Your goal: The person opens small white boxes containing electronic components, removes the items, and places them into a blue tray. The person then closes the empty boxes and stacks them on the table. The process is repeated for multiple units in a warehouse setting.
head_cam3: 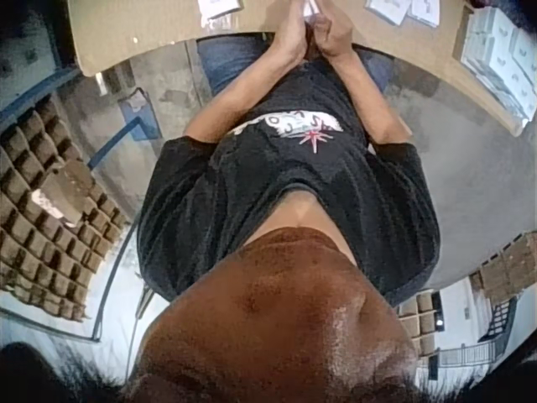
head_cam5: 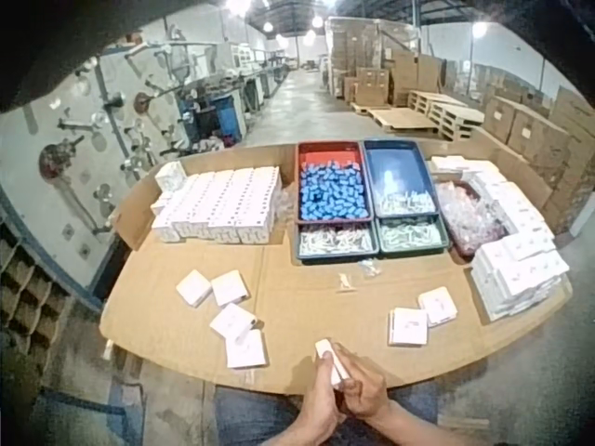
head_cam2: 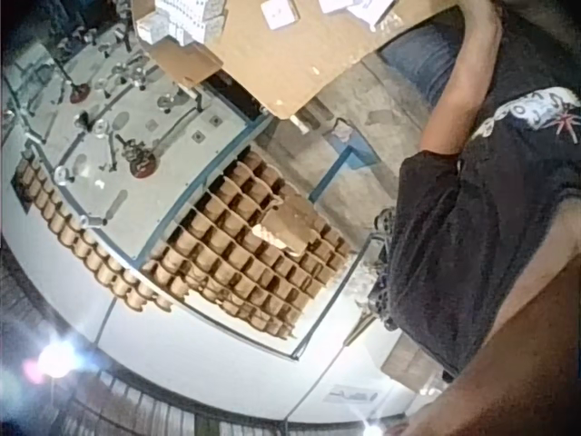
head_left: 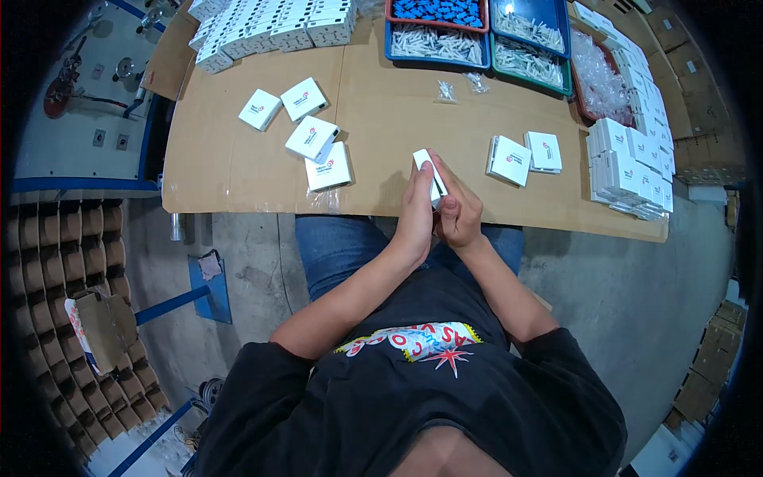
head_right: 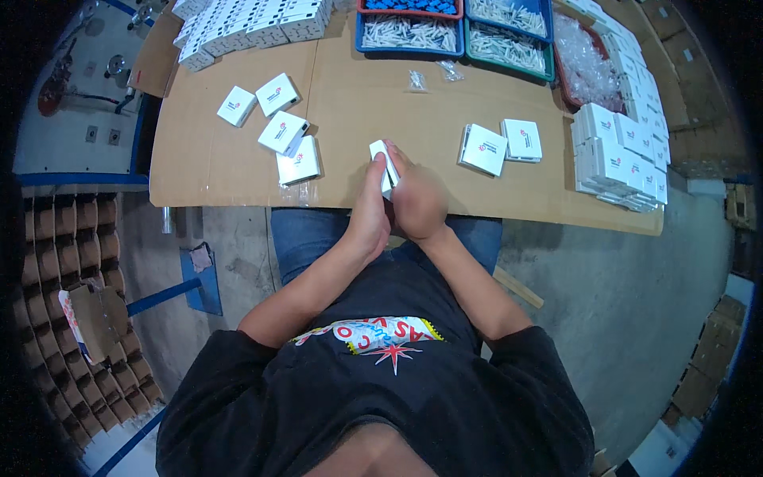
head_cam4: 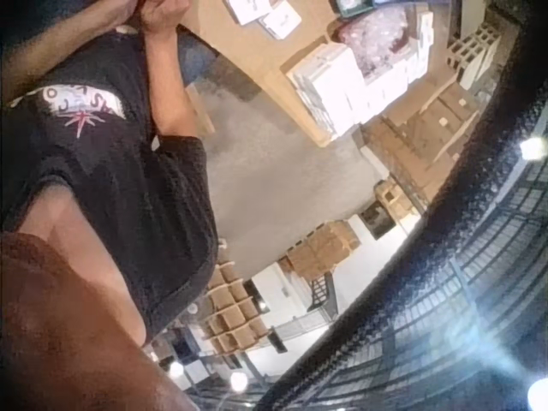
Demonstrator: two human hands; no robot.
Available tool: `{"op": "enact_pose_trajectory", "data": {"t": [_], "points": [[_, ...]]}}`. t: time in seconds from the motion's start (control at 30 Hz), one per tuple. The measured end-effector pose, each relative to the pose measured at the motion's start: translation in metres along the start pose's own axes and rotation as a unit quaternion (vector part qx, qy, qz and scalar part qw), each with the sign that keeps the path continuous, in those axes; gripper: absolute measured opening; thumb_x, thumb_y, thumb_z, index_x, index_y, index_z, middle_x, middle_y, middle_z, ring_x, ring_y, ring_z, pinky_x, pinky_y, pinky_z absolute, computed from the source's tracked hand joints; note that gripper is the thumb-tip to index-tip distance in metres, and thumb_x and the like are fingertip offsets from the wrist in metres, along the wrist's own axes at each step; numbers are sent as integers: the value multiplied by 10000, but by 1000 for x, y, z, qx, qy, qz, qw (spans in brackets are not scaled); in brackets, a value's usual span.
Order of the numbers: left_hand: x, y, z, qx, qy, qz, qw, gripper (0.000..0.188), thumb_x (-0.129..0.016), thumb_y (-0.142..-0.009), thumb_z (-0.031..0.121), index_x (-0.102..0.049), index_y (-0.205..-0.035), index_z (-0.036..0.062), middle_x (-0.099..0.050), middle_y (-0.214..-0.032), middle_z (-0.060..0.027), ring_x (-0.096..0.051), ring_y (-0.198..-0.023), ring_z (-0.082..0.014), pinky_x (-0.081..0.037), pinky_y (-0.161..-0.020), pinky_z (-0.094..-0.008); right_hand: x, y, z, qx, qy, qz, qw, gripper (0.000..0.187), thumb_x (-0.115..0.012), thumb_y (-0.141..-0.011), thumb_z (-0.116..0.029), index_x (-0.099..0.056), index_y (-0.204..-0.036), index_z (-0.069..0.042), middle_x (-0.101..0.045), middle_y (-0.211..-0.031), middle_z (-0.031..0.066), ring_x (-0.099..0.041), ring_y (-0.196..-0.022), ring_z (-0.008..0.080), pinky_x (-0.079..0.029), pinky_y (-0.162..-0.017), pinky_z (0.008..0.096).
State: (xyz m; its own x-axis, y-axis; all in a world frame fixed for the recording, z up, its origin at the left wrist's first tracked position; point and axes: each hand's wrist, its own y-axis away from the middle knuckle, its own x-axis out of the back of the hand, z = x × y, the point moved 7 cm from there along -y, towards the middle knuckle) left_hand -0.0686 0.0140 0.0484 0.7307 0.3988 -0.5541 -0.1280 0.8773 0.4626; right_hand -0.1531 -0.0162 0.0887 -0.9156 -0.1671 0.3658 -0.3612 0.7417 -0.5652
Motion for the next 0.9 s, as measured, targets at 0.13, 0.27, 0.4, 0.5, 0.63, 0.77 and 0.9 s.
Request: {"op": "enact_pose_trajectory", "data": {"t": [0.13, 0.27, 0.4, 0.5, 0.63, 0.77, 0.9], "points": [[0, 0, 1, 3, 7, -8, 1000, 590, -447, -1089, 487, -386, -1543, 114, -529, -1326, -65, -536, -1197, -165, -444, -1028, -324, -1, 1, 3, -40, -29, -15, 999, 692, -295, -1122, -473, -537, -1421, 103, -597, -1419, 265, -617, -1289, 376, -470, -1080, 406], [11, -9, 0, 4, 3, 3, 1000, 567, -492, -1068, 491, -430, -1508, 138, -573, -1223, -41, -555, -1158, -156, -439, -997, -336, -8, -1, 12, -76, -116, -40, 989, 635, -372, -1110, -453, -507, -1468, 54, -540, -1500, 231, -532, -1391, 353, -411, -1143, 424], [15, -4, 22, -30, -80, 8, 996, 633, -504, -1065, 445, -320, -1611, 184, -586, -1216, -33, -552, -1165, -139, -439, -964, -327, -8, -4, 18, -148, -172, -54, 972, 607, -546, -1068, -412, -485, -1503, 8, -507, -1542, 195, -458, -1455, 318, -358, -1189, 430], [19, -6, 30, -71, -121, -14, 990, 701, -524, -1066, 374, -205, -1659, 182, -536, -1351, -52, -536, -1205, -129, -461, -948, -306, -22, 6, 26, -296, -246, -85, 919, 624, -684, -1008, -314, -483, -1512, -7, -506, -1543, 191, -456, -1456, 291, -345, -1200, 408], [24, -7, 32, -84, -68, -15, 994, 847, -678, -1006, 237, -162, -1646, 36, -529, -1379, -105, -554, -1198, -172, -454, -1028, -328, -20, 6, 24, -263, -269, -86, 923, 628, -727, -976, -210, -478, -1521, -19, -510, -1546, 183, -471, -1444, 264, -359, -1190, 383], [31, -8, 35, -118, -60, -14, 991, 807, -751, -955, 179, -290, -1584, -32, -581, -1314, -88, -568, -1207, -172, -453, -1048, -331, -15, 2, 16, -198, -212, -90, 953, 572, -673, -1013, -196, -480, -1521, -21, -501, -1555, 184, -478, -1441, 266, -372, -1180, 371], [28, -5, 40, -172, -86, -50, 980, 713, -771, -938, 168, -411, -1515, -46, -606, -1302, -87, -569, -1229, -170, -444, -1068, -336, -11, -2, 2, -180, -200, -94, 959, 509, -593, -1053, -156, -470, -1526, -14, -483, -1567, 196, -465, -1455, 284, -370, -1179, 368]]}}
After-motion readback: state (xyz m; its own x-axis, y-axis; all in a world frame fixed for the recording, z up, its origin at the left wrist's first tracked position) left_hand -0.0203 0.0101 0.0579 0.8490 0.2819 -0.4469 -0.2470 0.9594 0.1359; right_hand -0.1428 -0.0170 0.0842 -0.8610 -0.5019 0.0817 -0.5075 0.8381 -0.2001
